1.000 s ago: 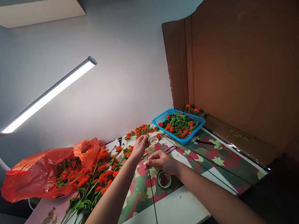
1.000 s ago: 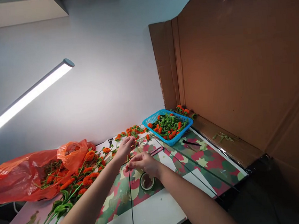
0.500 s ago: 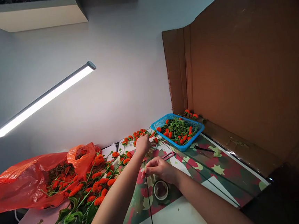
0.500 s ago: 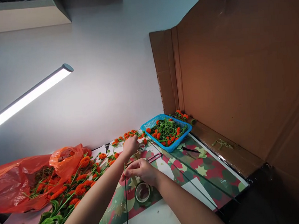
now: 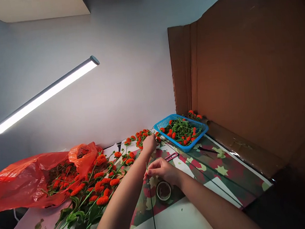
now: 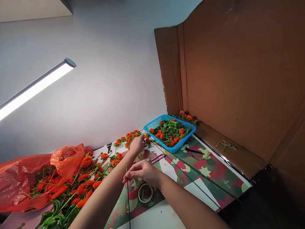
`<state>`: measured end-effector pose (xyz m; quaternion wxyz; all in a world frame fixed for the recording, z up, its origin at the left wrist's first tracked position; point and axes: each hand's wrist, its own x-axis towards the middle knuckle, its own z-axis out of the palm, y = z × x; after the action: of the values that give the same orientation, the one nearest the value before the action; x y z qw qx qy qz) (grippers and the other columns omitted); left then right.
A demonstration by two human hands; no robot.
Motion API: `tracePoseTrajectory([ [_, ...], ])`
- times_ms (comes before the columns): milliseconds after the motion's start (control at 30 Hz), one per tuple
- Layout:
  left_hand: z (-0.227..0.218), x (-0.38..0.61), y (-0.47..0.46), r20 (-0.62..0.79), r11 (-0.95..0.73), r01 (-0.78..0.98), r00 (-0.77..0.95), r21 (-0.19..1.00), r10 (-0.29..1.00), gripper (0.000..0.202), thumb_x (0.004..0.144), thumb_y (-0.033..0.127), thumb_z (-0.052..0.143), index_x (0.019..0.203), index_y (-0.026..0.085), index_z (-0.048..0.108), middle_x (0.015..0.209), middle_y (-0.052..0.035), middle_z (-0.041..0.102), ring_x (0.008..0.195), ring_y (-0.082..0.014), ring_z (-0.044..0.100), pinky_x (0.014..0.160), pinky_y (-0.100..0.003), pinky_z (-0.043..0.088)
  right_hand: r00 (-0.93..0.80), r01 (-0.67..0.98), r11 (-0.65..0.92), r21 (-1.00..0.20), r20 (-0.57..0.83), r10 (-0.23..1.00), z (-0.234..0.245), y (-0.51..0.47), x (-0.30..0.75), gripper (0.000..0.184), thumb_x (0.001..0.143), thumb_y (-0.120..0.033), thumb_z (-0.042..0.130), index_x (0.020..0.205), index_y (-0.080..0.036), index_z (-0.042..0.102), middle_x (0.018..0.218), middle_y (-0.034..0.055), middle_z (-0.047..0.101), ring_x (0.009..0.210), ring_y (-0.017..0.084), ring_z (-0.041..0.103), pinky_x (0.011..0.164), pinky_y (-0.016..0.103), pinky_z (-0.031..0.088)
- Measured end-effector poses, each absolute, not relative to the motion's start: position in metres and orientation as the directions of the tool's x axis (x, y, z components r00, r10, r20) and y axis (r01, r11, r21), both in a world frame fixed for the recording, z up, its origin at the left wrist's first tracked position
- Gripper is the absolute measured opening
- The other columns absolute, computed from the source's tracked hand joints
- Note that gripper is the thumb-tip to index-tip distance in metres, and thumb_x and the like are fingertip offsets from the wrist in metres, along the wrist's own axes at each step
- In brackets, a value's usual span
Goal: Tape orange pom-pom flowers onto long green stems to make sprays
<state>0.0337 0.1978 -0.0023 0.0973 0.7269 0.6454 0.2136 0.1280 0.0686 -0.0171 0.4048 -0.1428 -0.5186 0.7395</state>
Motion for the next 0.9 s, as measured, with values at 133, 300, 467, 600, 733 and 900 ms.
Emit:
tracePoseTrajectory([
  [133,0.001,0.036,0.198,0.222,-0.187,0.794,0.068,0.578,0.973,0.013,0.073,0.017,0.058,0.068,0.019,0.046,0.076,-0.0056,0.061,0.074,-0.0180,0.058,0.065,-0.028,0.042,-0.641,-0.445,-0.135,-0.885,0.209,0.738,-0.017,0.068,0.128,0.026,0.066,-0.038,0.073,0.070,-0.012,0.071,0.065,0.0037,0.067,0.069,0.014,0.060,0.072,0.028,0.043],
  [300,0.016,0.025,0.170,0.333,-0.355,0.517,0.139,0.779,0.933,0.031,0.075,0.036,0.055,0.067,0.022,0.028,0.080,-0.0004,0.056,0.061,-0.0099,0.049,0.058,-0.024,0.043,-0.640,-0.448,-0.121,-0.886,0.224,0.735,-0.014,0.068,0.128,0.025,0.067,-0.038,0.073,0.068,-0.014,0.071,0.070,0.0038,0.068,0.067,0.013,0.058,0.070,0.028,0.042],
  [467,0.034,0.023,0.138,0.397,-0.432,0.262,0.177,0.863,0.901,0.045,0.068,0.044,0.061,0.065,0.022,0.021,0.075,0.0020,0.051,0.058,-0.0075,0.044,0.053,-0.021,0.041,-0.631,-0.448,-0.140,-0.883,0.201,0.749,-0.014,0.068,0.127,0.026,0.064,-0.038,0.075,0.068,-0.013,0.071,0.069,0.0041,0.068,0.068,0.014,0.058,0.072,0.029,0.041],
  [600,0.040,0.025,0.131,0.380,-0.397,0.142,0.134,0.907,0.915,0.044,0.064,0.038,0.066,0.064,0.022,0.025,0.073,0.0032,0.052,0.055,-0.0064,0.044,0.053,-0.020,0.040,-0.640,-0.435,-0.128,-0.891,0.207,0.740,-0.014,0.067,0.128,0.025,0.065,-0.038,0.074,0.068,-0.013,0.071,0.069,0.0040,0.068,0.069,0.014,0.058,0.072,0.029,0.041],
  [733,0.038,0.024,0.148,0.309,-0.279,0.309,-0.051,0.909,0.950,0.035,0.063,0.036,0.065,0.065,0.021,0.034,0.075,-0.0004,0.057,0.064,-0.0112,0.053,0.059,-0.024,0.044,-0.634,-0.437,-0.114,-0.892,0.216,0.742,-0.014,0.067,0.129,0.025,0.065,-0.038,0.074,0.068,-0.013,0.071,0.069,0.0041,0.068,0.070,0.014,0.058,0.072,0.028,0.040],
  [900,0.037,0.010,0.151,0.259,-0.178,0.377,-0.176,0.909,0.950,0.022,0.077,0.040,0.046,0.069,0.019,0.045,0.077,-0.0056,0.059,0.063,-0.0151,0.057,0.054,-0.028,0.045,-0.631,-0.421,-0.120,-0.899,0.196,0.751,-0.011,0.067,0.130,0.028,0.065,-0.040,0.074,0.067,-0.013,0.071,0.069,0.0042,0.068,0.067,0.013,0.056,0.071,0.027,0.041],
])
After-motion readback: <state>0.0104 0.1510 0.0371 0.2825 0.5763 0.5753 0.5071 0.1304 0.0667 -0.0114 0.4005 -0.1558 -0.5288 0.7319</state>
